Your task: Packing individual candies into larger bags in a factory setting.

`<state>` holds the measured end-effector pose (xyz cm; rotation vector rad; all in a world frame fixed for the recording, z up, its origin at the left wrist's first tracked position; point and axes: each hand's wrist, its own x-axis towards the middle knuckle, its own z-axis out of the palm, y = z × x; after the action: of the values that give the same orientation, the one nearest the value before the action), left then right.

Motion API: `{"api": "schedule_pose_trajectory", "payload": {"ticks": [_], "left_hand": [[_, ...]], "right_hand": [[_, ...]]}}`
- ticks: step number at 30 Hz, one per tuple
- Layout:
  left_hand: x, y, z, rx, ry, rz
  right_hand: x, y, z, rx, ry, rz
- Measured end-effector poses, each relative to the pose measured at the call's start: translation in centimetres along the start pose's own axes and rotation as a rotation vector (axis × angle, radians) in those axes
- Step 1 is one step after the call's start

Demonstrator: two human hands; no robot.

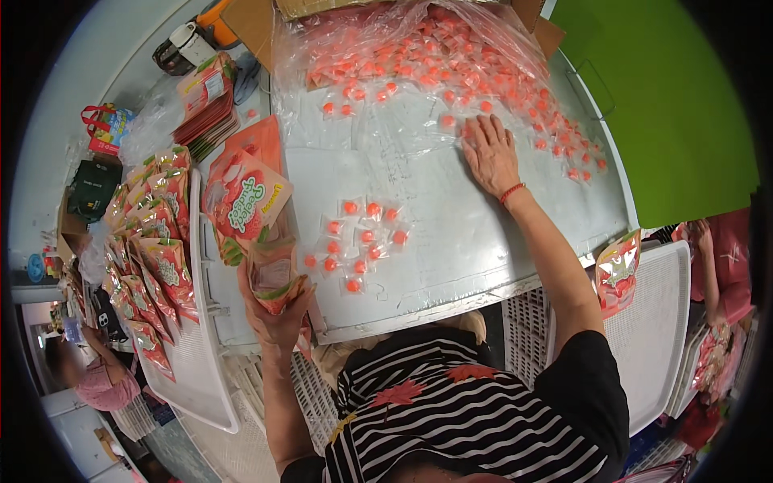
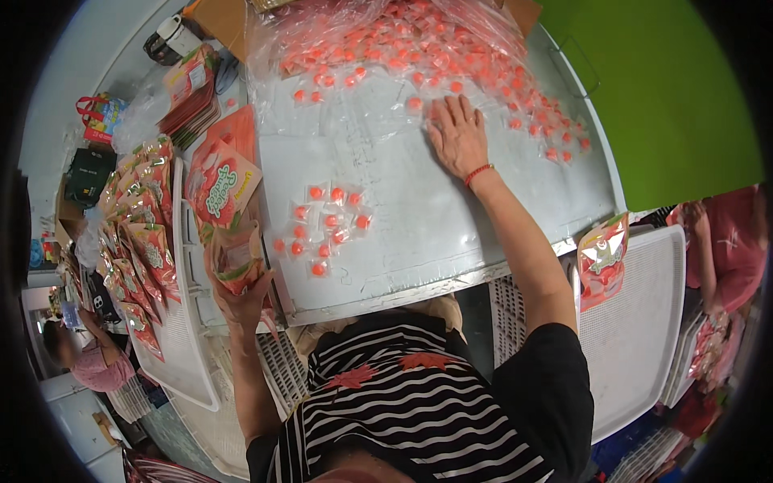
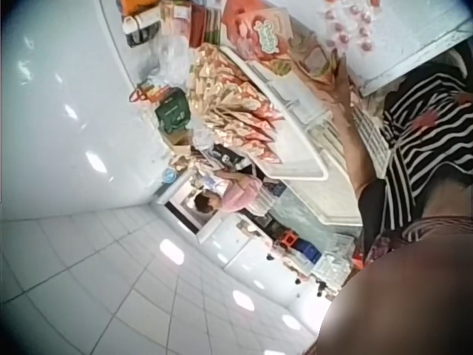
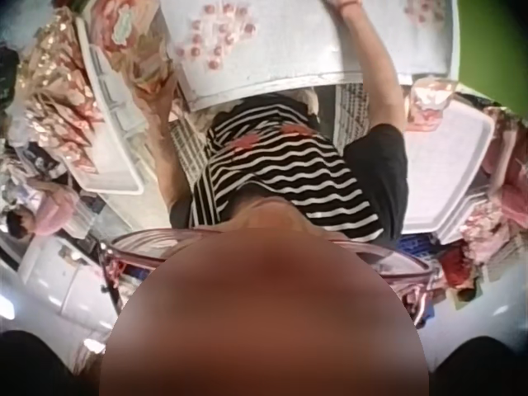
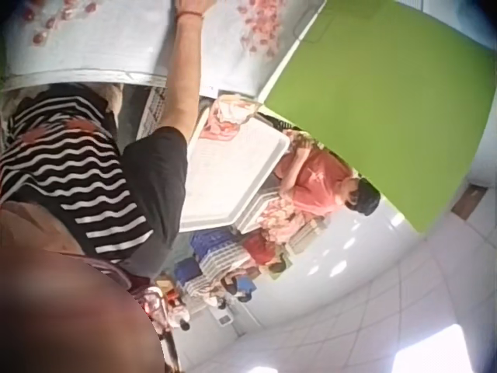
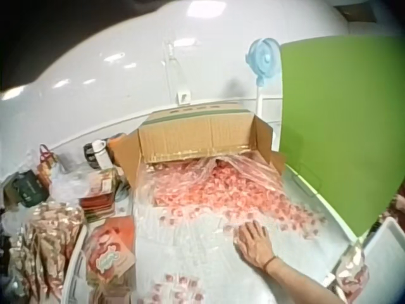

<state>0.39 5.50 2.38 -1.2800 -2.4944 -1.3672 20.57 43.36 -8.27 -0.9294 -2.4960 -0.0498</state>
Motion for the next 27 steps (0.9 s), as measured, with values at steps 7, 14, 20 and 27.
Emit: {"api": "schedule_pose_trajectory", "payload": {"ticks": [7, 14, 20, 27], "left_hand": [[-0.3, -0.5, -0.2, -0.010, -0.005, -0.008], [-0.5, -0.8, -0.1, 0.044, -0.042, 0.049], [-0.4, -0.9, -0.1, -0.026, -0.034, 0.011], [-0.6, -1.5, -0.1, 0.048, -0.024, 0.063]], "right_hand": [[-2.9, 2.5, -2.9, 0.139, -0.034, -0.048], [-4.6, 4.6, -5.3, -0.103, -0.231, 0.047], [-5.3, 2.0, -6.0, 0.916, 0.016, 0.531], [-8.3, 5.0, -4.5, 1.550, 0.358, 0.766]]}}
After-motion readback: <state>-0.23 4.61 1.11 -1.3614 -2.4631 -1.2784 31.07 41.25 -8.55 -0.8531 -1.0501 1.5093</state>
